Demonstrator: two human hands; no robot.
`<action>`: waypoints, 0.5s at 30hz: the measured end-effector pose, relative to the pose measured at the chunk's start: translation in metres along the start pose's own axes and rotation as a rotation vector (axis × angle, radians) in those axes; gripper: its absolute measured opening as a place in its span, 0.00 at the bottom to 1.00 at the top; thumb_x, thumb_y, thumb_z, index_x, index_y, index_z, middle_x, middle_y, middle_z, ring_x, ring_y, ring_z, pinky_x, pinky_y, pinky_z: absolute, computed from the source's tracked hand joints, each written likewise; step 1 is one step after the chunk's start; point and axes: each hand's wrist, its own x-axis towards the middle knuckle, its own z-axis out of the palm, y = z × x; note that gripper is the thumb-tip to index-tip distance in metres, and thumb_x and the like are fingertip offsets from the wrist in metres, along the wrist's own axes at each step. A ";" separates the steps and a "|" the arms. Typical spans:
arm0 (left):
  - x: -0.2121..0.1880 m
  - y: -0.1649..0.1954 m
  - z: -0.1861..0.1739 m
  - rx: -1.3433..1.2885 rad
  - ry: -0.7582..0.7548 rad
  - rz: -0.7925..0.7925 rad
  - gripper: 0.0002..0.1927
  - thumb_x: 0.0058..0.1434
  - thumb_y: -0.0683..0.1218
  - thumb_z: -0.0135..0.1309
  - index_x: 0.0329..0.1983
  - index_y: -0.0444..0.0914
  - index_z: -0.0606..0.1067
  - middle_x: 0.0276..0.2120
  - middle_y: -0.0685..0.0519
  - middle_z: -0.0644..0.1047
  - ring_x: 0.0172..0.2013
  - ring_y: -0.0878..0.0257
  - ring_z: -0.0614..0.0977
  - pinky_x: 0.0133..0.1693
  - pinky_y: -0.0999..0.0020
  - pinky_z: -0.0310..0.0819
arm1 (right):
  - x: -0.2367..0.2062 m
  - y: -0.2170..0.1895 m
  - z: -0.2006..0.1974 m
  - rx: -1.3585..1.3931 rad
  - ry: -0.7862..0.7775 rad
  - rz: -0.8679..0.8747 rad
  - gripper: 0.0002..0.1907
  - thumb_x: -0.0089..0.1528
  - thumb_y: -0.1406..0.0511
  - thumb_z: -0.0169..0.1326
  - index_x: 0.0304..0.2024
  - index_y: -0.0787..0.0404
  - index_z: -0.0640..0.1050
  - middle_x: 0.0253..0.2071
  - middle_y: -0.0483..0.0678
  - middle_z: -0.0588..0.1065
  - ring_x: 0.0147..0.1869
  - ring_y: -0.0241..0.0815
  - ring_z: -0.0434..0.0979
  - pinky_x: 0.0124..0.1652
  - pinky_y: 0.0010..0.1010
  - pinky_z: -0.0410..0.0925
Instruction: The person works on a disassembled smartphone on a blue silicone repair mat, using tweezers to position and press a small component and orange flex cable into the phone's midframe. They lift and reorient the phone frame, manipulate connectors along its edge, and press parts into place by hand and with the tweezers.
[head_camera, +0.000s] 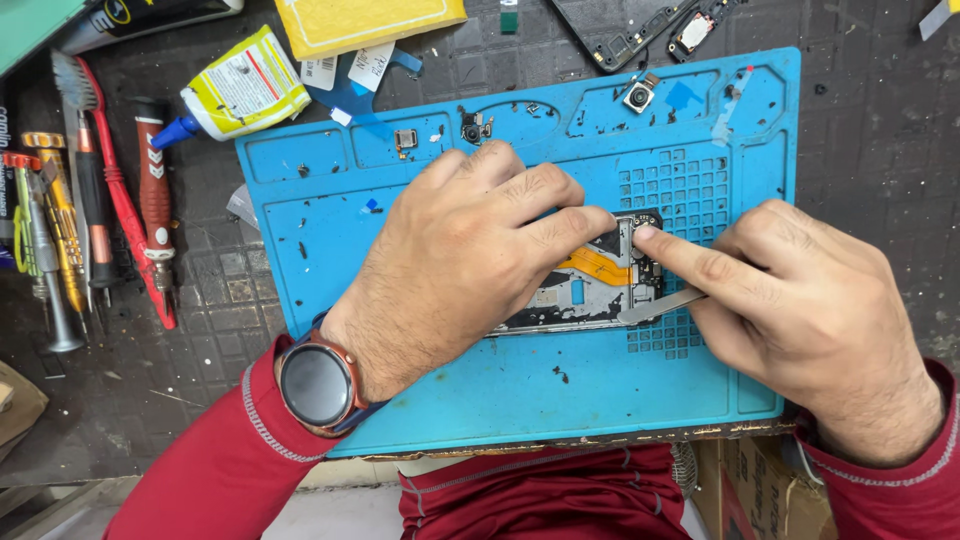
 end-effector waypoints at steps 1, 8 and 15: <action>0.000 0.000 0.001 0.006 0.008 0.005 0.15 0.60 0.45 0.61 0.52 0.46 0.78 0.42 0.59 0.75 0.43 0.57 0.75 0.42 0.61 0.69 | 0.001 -0.001 0.000 -0.019 0.002 -0.003 0.31 0.47 0.76 0.62 0.53 0.53 0.82 0.27 0.45 0.66 0.31 0.42 0.71 0.32 0.34 0.69; -0.001 0.000 0.002 0.023 0.021 0.014 0.14 0.62 0.44 0.60 0.52 0.45 0.78 0.42 0.59 0.75 0.43 0.57 0.76 0.42 0.61 0.70 | 0.005 -0.010 0.005 -0.203 0.012 -0.064 0.29 0.51 0.72 0.62 0.57 0.53 0.81 0.26 0.45 0.63 0.29 0.42 0.68 0.29 0.35 0.66; 0.000 0.001 0.003 0.040 0.032 0.016 0.14 0.64 0.44 0.59 0.54 0.43 0.78 0.44 0.57 0.75 0.44 0.58 0.76 0.43 0.61 0.69 | 0.009 -0.017 0.007 -0.207 -0.002 0.019 0.27 0.51 0.74 0.60 0.54 0.56 0.80 0.27 0.44 0.64 0.31 0.41 0.70 0.30 0.33 0.68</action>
